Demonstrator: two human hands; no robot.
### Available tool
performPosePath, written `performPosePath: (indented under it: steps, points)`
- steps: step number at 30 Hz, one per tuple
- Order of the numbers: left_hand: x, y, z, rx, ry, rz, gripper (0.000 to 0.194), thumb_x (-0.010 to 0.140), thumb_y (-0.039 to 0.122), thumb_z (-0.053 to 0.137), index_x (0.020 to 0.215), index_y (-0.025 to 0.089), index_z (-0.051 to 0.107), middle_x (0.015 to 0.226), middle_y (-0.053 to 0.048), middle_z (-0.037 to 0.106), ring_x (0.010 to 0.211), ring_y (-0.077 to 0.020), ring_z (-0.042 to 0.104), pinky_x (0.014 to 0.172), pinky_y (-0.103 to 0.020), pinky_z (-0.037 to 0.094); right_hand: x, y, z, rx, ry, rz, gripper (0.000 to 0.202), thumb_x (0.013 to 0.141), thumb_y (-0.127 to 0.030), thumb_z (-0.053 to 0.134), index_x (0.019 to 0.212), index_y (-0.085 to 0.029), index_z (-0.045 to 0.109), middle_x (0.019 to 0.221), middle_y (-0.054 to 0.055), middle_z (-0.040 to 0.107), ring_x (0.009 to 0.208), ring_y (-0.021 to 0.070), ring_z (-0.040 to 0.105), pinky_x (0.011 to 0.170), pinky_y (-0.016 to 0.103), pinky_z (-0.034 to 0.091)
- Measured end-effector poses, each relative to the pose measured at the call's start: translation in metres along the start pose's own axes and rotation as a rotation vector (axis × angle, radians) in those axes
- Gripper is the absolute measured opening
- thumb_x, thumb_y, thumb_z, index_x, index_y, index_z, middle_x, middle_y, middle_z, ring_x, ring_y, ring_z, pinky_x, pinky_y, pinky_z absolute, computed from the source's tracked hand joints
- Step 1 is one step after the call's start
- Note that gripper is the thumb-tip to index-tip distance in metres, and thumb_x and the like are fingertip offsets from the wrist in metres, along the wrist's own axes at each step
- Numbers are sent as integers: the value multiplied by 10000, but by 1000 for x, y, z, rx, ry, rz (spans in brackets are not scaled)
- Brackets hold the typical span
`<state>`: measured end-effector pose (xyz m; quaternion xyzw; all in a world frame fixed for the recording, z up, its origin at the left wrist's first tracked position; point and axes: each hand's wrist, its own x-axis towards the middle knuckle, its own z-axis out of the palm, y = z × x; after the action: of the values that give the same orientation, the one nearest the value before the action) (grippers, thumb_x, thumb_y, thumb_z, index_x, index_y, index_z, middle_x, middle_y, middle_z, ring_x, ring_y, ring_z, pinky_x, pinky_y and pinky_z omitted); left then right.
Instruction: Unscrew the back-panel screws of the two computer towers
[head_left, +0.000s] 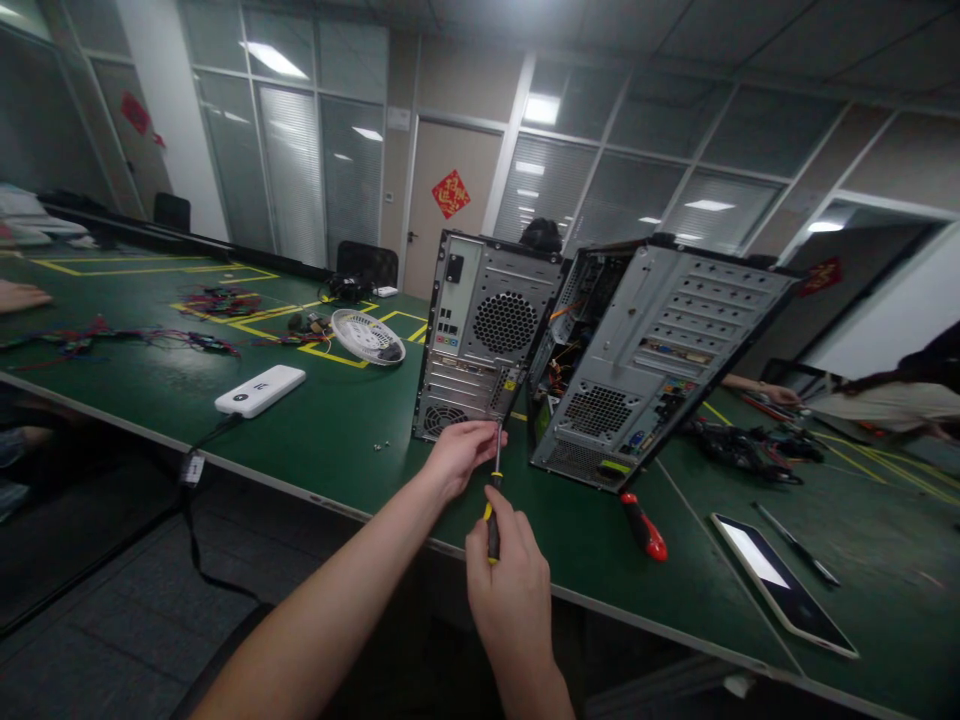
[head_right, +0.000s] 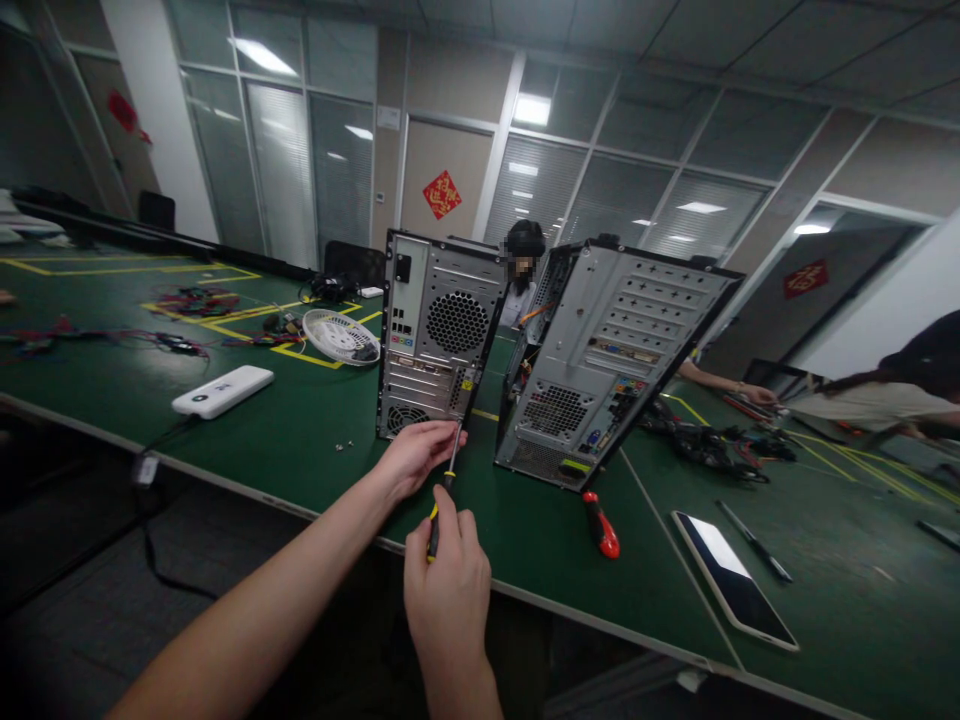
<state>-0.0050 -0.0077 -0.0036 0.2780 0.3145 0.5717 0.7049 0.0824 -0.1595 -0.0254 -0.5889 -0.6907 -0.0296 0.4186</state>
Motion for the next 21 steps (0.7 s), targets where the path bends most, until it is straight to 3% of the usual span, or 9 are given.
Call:
performPosePath:
  steps: [13, 21]
  points:
    - [0, -5, 2, -26, 15, 19, 116, 807, 129, 855, 897, 103, 786, 886, -139, 815, 812, -163, 783, 924, -314, 630, 0, 1, 1, 1, -15, -31, 398, 1036, -257, 450, 1357, -146, 657, 1066, 121, 751, 901, 259, 760, 755, 356, 594]
    - [-11, 1, 9, -66, 44, 3, 75, 870, 30, 735, 863, 82, 787, 866, -138, 808, 773, -139, 768, 891, -274, 623, 1, -1, 1, 28, 15, -51, 398, 1039, -252, 448, 1350, -127, 663, 1089, 138, 759, 911, 257, 764, 777, 355, 605]
